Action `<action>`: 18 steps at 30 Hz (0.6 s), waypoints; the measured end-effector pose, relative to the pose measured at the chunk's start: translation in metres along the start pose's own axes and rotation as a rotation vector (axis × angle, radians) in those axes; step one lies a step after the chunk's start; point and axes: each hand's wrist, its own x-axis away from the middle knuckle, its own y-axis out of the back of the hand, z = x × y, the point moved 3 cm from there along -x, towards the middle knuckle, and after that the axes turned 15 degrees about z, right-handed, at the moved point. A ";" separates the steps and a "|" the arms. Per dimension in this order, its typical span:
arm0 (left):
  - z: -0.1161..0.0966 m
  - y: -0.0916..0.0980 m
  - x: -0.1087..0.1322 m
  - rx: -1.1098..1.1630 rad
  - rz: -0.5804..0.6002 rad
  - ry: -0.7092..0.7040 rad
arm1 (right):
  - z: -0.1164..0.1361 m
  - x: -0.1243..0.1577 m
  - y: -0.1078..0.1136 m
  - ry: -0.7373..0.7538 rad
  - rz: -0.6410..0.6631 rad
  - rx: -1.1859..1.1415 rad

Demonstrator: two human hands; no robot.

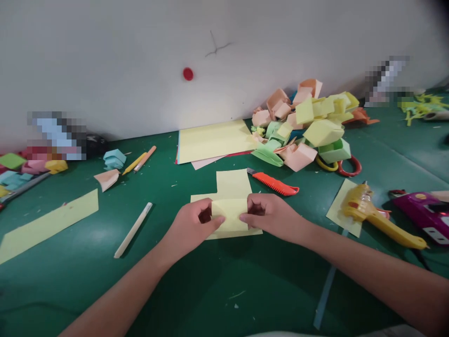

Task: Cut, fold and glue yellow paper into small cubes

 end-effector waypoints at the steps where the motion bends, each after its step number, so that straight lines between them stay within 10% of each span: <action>1: 0.002 0.001 -0.001 -0.033 0.009 0.011 | 0.001 -0.003 0.001 -0.003 0.002 0.019; 18: 0.013 -0.006 -0.019 -0.400 -0.080 -0.137 | -0.013 -0.023 0.014 0.110 -0.155 0.178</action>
